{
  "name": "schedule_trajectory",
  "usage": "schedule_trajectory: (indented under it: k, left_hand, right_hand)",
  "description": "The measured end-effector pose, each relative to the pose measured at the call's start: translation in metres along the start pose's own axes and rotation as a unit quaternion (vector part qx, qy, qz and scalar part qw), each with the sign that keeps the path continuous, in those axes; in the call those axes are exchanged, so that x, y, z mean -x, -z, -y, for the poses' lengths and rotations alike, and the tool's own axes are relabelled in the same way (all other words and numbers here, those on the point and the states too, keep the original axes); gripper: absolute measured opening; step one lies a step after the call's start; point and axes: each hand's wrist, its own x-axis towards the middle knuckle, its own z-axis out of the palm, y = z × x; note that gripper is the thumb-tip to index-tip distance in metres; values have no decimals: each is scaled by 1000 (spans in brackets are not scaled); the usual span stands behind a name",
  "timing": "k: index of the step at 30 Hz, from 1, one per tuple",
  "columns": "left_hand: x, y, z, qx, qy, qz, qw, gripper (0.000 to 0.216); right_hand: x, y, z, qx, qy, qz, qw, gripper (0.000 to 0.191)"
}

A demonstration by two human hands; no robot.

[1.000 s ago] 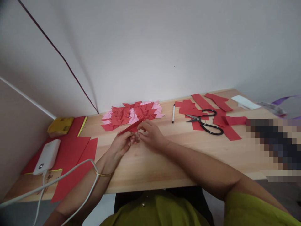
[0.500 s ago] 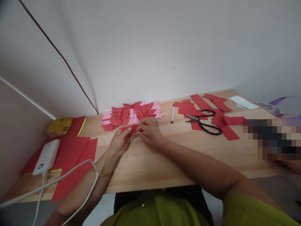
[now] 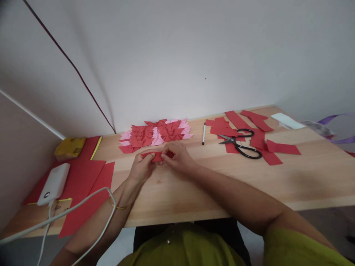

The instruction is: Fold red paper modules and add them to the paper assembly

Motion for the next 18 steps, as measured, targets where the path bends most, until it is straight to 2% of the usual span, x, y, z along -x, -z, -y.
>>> schedule_trajectory:
  k: [8, 14, 18]
  left_hand:
    - [5, -2, -6, -45, -25, 13, 999, 19]
    - [10, -7, -18, -130, -44, 23, 990, 21]
    - [10, -7, -19, -140, -49, 18, 989, 20]
  right_hand:
    - [4, -1, 5, -32, -36, -5, 999, 8]
    - [4, -1, 6, -38, -37, -5, 999, 9]
    - [4, -1, 8, -40, -44, -8, 998, 10]
